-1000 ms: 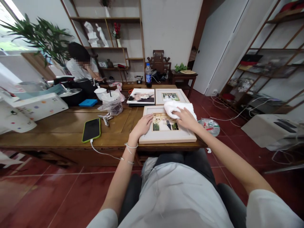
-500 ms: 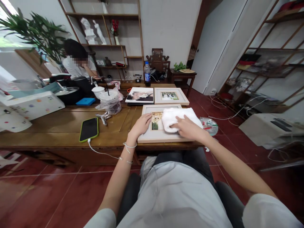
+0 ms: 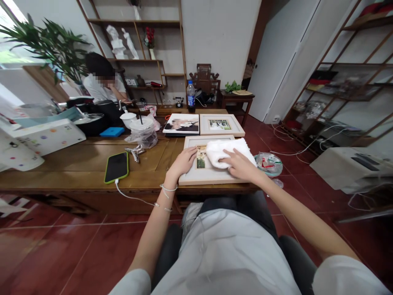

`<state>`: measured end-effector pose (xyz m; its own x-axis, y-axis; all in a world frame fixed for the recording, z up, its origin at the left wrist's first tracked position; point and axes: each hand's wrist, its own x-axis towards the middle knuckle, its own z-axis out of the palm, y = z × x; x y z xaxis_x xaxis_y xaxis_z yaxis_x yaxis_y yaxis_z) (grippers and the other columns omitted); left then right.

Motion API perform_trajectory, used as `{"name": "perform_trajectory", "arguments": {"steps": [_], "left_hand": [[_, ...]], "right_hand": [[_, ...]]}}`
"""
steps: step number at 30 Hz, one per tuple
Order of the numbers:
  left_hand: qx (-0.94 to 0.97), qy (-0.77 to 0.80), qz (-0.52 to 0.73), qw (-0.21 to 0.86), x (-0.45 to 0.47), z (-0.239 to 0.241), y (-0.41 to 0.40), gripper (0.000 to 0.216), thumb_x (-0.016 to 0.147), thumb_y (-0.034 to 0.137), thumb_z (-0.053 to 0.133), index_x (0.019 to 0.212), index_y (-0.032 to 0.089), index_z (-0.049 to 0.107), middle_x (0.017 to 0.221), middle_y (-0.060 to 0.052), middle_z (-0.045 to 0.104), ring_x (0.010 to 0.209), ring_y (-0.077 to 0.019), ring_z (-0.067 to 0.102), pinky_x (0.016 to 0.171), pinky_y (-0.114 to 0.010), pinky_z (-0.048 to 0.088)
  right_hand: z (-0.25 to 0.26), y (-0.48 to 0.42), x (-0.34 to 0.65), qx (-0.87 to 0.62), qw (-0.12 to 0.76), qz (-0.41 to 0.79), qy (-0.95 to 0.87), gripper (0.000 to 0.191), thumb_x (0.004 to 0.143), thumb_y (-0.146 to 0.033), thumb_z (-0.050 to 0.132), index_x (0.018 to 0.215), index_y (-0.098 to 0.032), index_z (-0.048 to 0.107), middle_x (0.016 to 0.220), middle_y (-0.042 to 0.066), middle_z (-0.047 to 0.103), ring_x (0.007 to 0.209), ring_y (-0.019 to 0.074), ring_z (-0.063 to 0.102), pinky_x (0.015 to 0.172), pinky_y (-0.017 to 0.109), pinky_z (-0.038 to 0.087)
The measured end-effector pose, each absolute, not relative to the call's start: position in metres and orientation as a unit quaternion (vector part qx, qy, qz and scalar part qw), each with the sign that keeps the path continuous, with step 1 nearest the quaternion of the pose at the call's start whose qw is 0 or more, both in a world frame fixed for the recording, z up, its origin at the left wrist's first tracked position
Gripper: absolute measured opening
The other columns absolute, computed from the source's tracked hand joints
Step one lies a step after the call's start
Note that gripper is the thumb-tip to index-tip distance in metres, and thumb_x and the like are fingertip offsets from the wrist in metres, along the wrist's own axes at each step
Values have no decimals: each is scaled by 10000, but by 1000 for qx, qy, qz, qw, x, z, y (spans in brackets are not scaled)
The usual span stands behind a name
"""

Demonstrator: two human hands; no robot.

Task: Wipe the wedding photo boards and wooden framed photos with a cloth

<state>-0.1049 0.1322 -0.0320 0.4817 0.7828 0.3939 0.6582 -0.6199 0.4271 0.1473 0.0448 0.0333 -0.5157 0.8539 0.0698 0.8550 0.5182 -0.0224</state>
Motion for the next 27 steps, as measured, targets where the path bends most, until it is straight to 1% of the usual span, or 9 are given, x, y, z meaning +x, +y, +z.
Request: {"name": "perform_trajectory", "arguments": {"steps": [3, 6, 8, 10, 14, 18, 20, 23, 27], "left_hand": [[855, 421, 281, 111, -106, -33, 134, 412, 954, 254, 379, 1287, 133, 590, 1401, -108, 536, 1320, -223, 468, 1151, -414, 330], [857, 416, 285, 110, -107, -32, 134, 421, 955, 250, 367, 1290, 121, 587, 1393, -112, 543, 1318, -224, 470, 1151, -415, 335], [856, 414, 288, 111, -107, -32, 134, 422, 958, 253, 362, 1301, 138, 579, 1397, -102, 540, 1321, -221, 469, 1149, -423, 339], [855, 415, 289, 114, -107, -32, 133, 423, 955, 250, 368, 1308, 138, 572, 1401, -104, 536, 1322, -221, 469, 1148, -422, 340], [851, 417, 295, 119, -106, -31, 133, 423, 949, 241, 380, 1302, 117, 576, 1395, -116, 540, 1315, -223, 477, 1148, -407, 340], [851, 414, 300, 120, -105, -31, 133, 428, 957, 257, 372, 1299, 103, 578, 1388, -123, 545, 1309, -224, 484, 1144, -405, 344], [851, 413, 302, 118, -105, -31, 132, 429, 963, 271, 369, 1299, 107, 580, 1390, -121, 544, 1312, -224, 481, 1142, -409, 345], [850, 414, 305, 116, -105, -30, 130, 430, 969, 286, 368, 1296, 108, 583, 1391, -125, 542, 1314, -226, 478, 1140, -413, 345], [853, 409, 302, 119, -105, -31, 131, 429, 969, 279, 361, 1300, 114, 579, 1400, -123, 533, 1324, -224, 468, 1147, -411, 333]], "right_hand": [[27, 87, 159, -507, 80, -42, -857, 594, 763, -45, 421, 1330, -163, 552, 1399, 122, 544, 1424, 255, 313, 1160, 527, 173], [26, 122, 167, -536, 101, -66, -836, 596, 774, -52, 422, 1353, -152, 525, 1441, 138, 495, 1433, 273, 282, 1141, 547, 173], [27, 134, 168, -556, 96, -76, -822, 588, 787, -62, 425, 1360, -157, 518, 1443, 150, 487, 1428, 287, 284, 1125, 549, 186], [28, 136, 165, -562, 77, -85, -819, 573, 792, -66, 426, 1343, -173, 541, 1395, 153, 533, 1404, 300, 317, 1107, 552, 197], [34, 109, 153, -524, 25, -84, -847, 558, 756, -39, 431, 1262, -182, 617, 1226, 161, 647, 1314, 326, 415, 1058, 548, 242], [49, 58, 143, -499, -29, -48, -865, 556, 755, -39, 426, 1256, -175, 625, 1125, 166, 686, 1227, 333, 500, 1006, 502, 312], [59, 30, 137, -492, -48, -23, -869, 560, 770, -62, 432, 1281, -210, 609, 1139, 150, 683, 1163, 325, 555, 963, 458, 361], [70, -3, 126, -483, -48, -4, -874, 560, 792, -101, 438, 1305, -271, 582, 1155, 135, 673, 1027, 309, 630, 868, 406, 423], [65, -10, 113, -475, -30, -8, -879, 547, 800, -127, 459, 1312, -286, 567, 1178, 136, 660, 1011, 307, 637, 866, 403, 437]]}}
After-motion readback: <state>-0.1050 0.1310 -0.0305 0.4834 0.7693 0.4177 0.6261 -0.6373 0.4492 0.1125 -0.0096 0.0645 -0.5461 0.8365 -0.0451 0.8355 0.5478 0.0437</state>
